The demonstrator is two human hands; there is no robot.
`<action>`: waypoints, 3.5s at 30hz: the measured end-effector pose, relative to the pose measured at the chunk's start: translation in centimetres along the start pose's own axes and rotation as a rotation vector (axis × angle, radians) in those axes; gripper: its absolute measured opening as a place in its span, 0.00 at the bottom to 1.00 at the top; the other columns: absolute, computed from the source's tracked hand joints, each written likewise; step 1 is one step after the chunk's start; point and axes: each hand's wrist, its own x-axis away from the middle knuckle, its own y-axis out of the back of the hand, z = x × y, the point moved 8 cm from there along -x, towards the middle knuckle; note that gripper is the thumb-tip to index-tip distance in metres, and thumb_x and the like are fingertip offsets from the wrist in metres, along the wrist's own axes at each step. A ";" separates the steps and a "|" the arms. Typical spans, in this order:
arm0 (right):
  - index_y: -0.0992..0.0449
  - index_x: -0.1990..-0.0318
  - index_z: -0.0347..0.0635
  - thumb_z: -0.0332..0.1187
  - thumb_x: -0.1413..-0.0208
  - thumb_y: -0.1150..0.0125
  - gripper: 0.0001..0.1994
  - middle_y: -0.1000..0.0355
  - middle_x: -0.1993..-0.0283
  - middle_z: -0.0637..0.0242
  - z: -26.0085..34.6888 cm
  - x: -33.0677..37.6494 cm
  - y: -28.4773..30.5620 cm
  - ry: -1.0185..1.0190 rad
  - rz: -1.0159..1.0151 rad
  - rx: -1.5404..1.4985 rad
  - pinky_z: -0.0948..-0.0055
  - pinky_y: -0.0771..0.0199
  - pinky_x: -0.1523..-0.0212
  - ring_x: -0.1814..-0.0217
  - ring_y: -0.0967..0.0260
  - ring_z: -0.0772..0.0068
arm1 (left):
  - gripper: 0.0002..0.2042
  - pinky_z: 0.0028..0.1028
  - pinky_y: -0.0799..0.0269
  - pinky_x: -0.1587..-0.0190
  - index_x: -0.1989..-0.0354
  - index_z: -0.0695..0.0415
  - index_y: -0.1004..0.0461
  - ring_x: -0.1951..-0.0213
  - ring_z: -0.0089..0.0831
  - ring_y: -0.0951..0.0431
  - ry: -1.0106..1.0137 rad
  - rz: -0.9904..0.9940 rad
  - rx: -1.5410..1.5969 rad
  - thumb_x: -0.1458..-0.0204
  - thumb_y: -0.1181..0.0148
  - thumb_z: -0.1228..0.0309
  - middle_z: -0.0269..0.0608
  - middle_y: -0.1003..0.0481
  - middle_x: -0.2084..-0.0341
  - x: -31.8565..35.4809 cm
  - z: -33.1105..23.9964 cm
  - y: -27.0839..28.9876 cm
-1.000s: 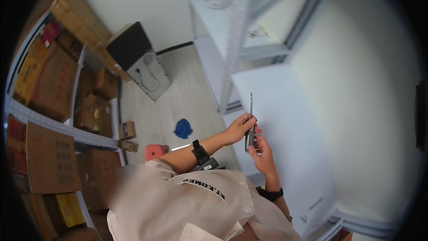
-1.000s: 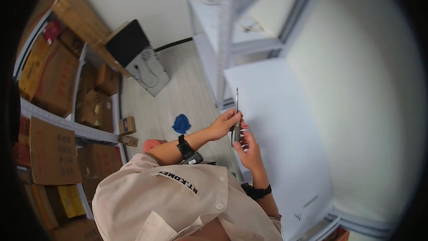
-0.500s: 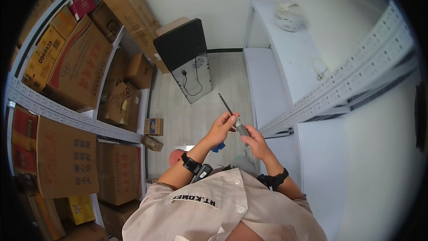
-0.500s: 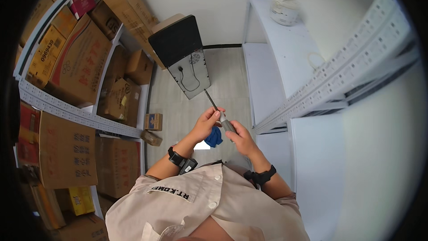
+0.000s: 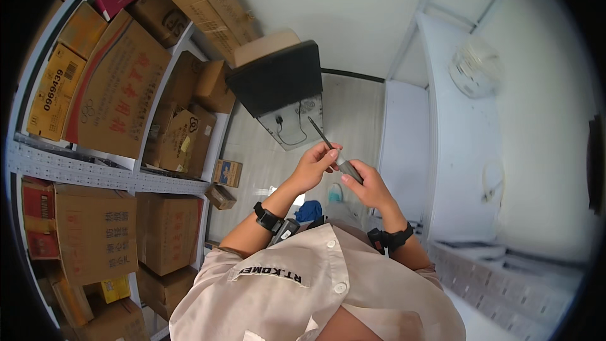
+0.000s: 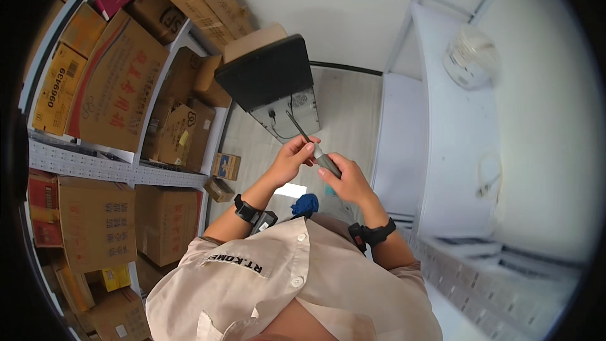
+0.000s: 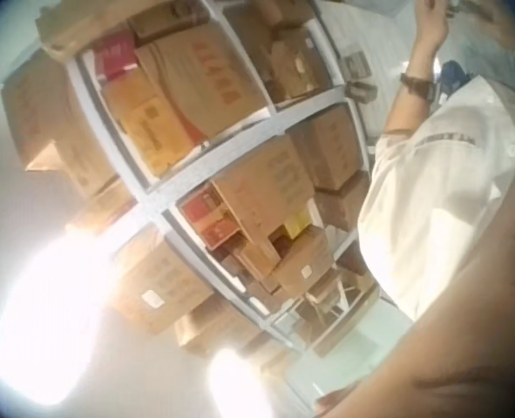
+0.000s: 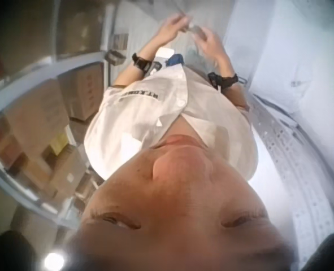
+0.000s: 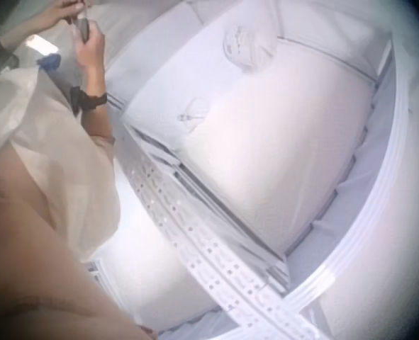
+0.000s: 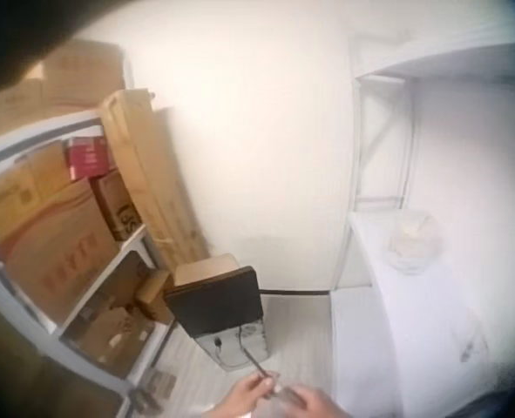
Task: The person uses a screwdriver to tighten screws on the back of a black electronic device, likely a monitor or small TV, held in their hands. They repeatedly insert and turn the screwdriver into multiple screw holes on the device's rear panel.
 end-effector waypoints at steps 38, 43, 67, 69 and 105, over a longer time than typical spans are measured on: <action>0.32 0.43 0.36 0.35 0.43 0.40 0.22 0.32 0.68 0.71 -0.9 -24.3 -6.7 -0.112 -0.244 -0.174 0.76 0.36 0.67 0.68 0.38 0.81 | 0.10 0.19 0.25 0.65 0.49 0.55 0.30 0.69 0.17 0.23 0.260 -0.215 0.329 0.38 0.48 0.70 0.34 0.23 0.59 -19.8 -2.8 26.4; 0.32 0.42 0.34 0.31 0.42 0.41 0.21 0.32 0.64 0.74 0.2 -24.5 -7.3 -0.143 -0.298 -0.149 0.80 0.37 0.64 0.65 0.39 0.85 | 0.09 0.20 0.25 0.65 0.51 0.55 0.29 0.69 0.17 0.24 0.281 -0.192 0.333 0.38 0.48 0.69 0.34 0.23 0.58 -20.2 -3.0 27.0; 0.31 0.42 0.33 0.32 0.40 0.43 0.20 0.34 0.70 0.76 -0.1 -25.6 -8.5 -0.143 -0.300 -0.434 0.80 0.36 0.69 0.71 0.40 0.84 | 0.09 0.20 0.26 0.66 0.52 0.53 0.28 0.70 0.17 0.25 0.293 -0.173 0.372 0.37 0.48 0.67 0.30 0.23 0.60 -20.4 -2.9 27.5; 0.31 0.42 0.33 0.33 0.40 0.43 0.20 0.34 0.70 0.76 -0.2 -25.6 -8.4 -0.142 -0.298 -0.443 0.79 0.37 0.69 0.71 0.39 0.84 | 0.09 0.20 0.26 0.67 0.51 0.53 0.28 0.70 0.17 0.25 0.293 -0.179 0.376 0.37 0.48 0.67 0.30 0.23 0.60 -20.4 -3.0 27.5; 0.31 0.46 0.35 0.29 0.41 0.46 0.16 0.35 0.62 0.67 -0.6 -24.8 -7.0 -0.258 -0.514 -0.809 0.78 0.39 0.78 0.74 0.38 0.80 | 0.07 0.19 0.20 0.63 0.55 0.62 0.30 0.63 0.27 0.20 0.238 -0.155 0.451 0.40 0.47 0.77 0.41 0.23 0.62 -21.4 -3.9 26.9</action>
